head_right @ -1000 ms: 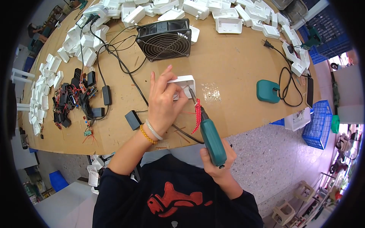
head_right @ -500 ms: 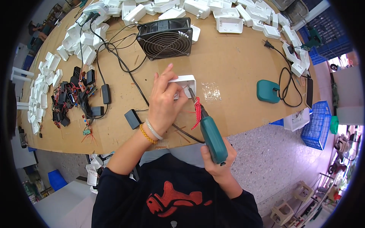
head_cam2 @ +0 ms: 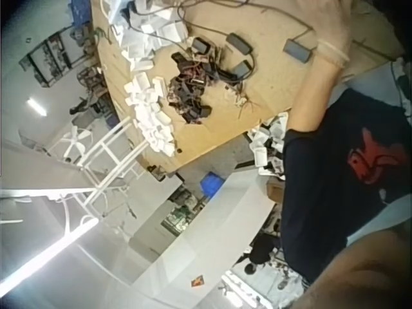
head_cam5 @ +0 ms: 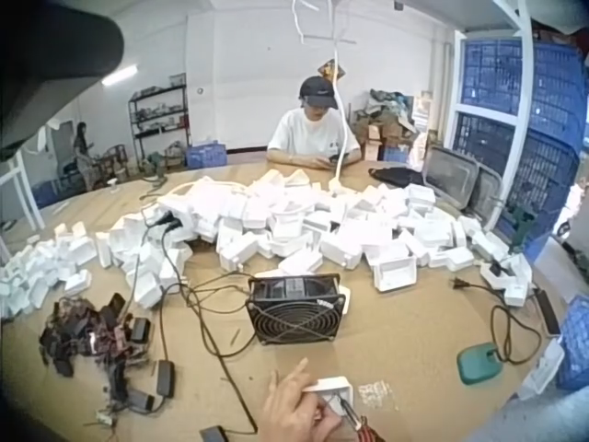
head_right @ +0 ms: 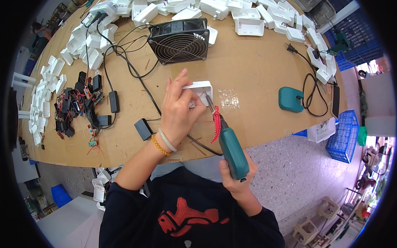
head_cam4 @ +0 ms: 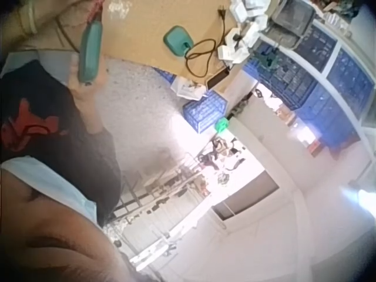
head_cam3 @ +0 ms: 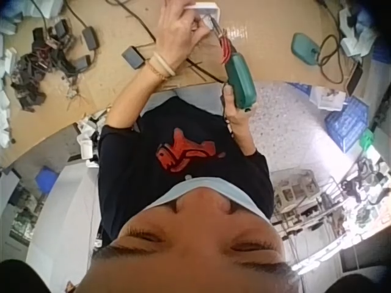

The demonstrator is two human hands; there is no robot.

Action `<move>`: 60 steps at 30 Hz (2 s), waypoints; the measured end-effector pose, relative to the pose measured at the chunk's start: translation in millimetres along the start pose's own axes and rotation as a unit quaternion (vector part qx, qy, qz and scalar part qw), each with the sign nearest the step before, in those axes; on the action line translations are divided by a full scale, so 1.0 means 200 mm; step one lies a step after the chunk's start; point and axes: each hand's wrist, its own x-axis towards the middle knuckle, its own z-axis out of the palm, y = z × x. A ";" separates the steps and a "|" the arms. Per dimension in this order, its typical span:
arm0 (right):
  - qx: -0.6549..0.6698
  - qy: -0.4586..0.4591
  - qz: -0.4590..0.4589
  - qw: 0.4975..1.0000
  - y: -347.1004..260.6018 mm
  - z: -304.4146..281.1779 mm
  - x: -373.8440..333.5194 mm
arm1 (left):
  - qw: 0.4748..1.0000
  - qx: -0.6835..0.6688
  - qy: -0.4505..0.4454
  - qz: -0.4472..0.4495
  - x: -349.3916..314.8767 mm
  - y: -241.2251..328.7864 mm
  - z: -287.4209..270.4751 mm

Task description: Applying hot glue to white plastic housings to assemble electrical or mechanical components.

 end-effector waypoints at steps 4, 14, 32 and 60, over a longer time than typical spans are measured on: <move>0.008 -0.003 0.007 1.000 0.00 0.00 0.00 | 1.000 0.006 0.006 -0.002 0.00 0.00 0.00; 0.000 0.002 0.003 1.000 0.01 0.00 0.00 | 1.000 0.019 0.014 0.002 0.00 0.00 0.02; -0.026 -0.015 -0.013 0.999 -0.01 0.00 0.02 | 0.997 0.056 0.040 0.015 0.00 0.02 0.03; -0.026 -0.010 0.008 1.000 -0.02 -0.01 0.02 | 0.996 0.063 0.058 0.024 -0.01 0.02 0.04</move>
